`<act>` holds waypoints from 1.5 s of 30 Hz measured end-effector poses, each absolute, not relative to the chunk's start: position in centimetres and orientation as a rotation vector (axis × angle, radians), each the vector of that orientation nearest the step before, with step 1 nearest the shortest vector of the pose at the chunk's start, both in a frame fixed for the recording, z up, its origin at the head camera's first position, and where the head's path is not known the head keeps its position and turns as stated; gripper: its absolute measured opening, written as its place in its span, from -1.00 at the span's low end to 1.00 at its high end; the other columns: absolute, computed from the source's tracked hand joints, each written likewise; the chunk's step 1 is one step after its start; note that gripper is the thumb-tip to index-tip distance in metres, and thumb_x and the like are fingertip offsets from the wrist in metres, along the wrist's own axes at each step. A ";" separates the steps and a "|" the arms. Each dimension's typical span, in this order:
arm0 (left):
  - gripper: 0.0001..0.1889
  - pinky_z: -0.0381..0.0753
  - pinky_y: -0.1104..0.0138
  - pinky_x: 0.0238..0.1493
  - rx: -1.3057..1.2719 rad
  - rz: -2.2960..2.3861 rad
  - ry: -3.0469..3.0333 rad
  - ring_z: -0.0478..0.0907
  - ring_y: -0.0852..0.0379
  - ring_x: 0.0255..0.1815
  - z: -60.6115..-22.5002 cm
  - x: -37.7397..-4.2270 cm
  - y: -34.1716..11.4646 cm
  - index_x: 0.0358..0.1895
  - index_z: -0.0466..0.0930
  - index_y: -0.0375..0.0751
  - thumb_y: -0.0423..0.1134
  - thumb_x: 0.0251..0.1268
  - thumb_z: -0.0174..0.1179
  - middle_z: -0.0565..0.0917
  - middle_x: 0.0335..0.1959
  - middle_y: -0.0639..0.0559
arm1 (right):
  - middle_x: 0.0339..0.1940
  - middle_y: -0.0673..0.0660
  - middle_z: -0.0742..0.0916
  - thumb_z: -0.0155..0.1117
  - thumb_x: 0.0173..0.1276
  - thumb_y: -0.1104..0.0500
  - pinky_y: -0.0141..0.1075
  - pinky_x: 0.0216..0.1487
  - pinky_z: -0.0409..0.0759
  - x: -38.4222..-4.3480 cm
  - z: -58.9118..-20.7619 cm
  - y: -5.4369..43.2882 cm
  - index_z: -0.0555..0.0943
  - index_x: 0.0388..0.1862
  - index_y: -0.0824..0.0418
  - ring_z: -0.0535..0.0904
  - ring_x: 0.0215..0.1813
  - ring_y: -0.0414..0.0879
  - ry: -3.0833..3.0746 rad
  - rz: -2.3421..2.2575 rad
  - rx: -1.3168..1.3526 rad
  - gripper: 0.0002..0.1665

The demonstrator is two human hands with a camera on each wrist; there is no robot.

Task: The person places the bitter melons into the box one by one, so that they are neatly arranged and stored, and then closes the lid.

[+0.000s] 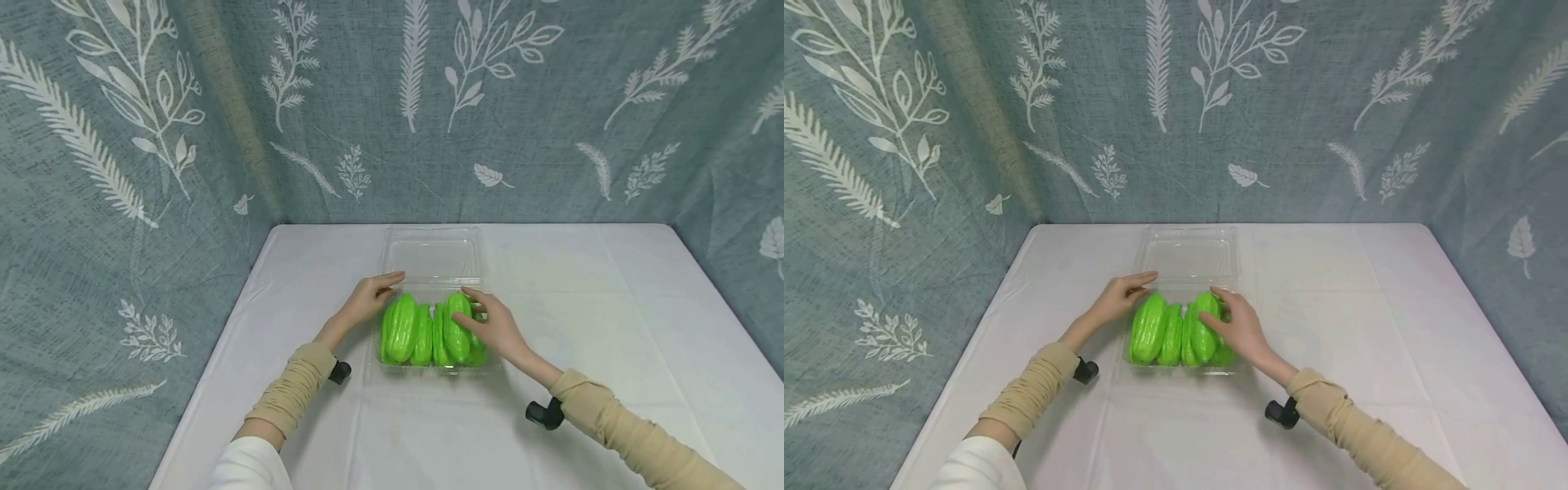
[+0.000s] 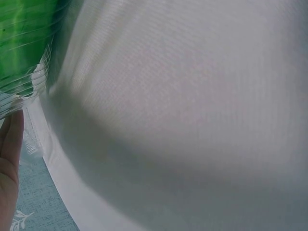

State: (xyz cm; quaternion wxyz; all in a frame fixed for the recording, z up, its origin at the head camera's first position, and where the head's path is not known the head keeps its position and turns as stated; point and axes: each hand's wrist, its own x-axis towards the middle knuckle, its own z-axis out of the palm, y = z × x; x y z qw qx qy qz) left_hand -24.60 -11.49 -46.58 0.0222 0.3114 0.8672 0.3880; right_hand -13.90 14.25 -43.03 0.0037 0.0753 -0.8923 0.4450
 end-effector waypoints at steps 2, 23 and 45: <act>-0.59 0.58 0.22 0.15 0.965 1.194 2.696 0.49 -0.11 0.24 -46.5 -24.6 -11.6 0.22 0.47 -0.36 -0.53 0.28 0.09 0.47 0.28 -0.19 | 0.20 0.40 0.55 0.28 0.31 0.09 -0.02 -0.03 0.67 -13.8 -43.0 14.3 0.34 0.36 0.31 0.57 0.09 0.30 -2.787 1.410 0.235 -0.30; -0.55 0.70 0.28 -0.10 0.925 1.142 2.919 0.65 -0.10 0.00 -46.6 -23.8 -12.5 0.25 0.46 -0.28 -0.30 0.30 0.19 0.42 0.33 -0.15 | 0.20 0.40 0.53 0.27 0.32 0.11 0.01 0.11 0.60 -13.4 -43.2 14.6 0.35 0.35 0.31 0.56 0.12 0.25 -2.705 1.489 0.251 -0.33; -0.56 0.70 0.12 -0.07 0.235 1.481 2.840 0.64 -0.18 0.01 -45.7 -24.9 -13.5 0.24 0.46 -0.31 -0.15 0.39 0.10 0.54 0.19 -0.26 | 0.30 0.44 0.44 0.08 0.45 0.05 0.01 0.28 0.48 -17.8 -43.0 18.9 0.14 0.47 0.31 0.40 0.30 0.29 -2.668 1.694 -0.178 -0.27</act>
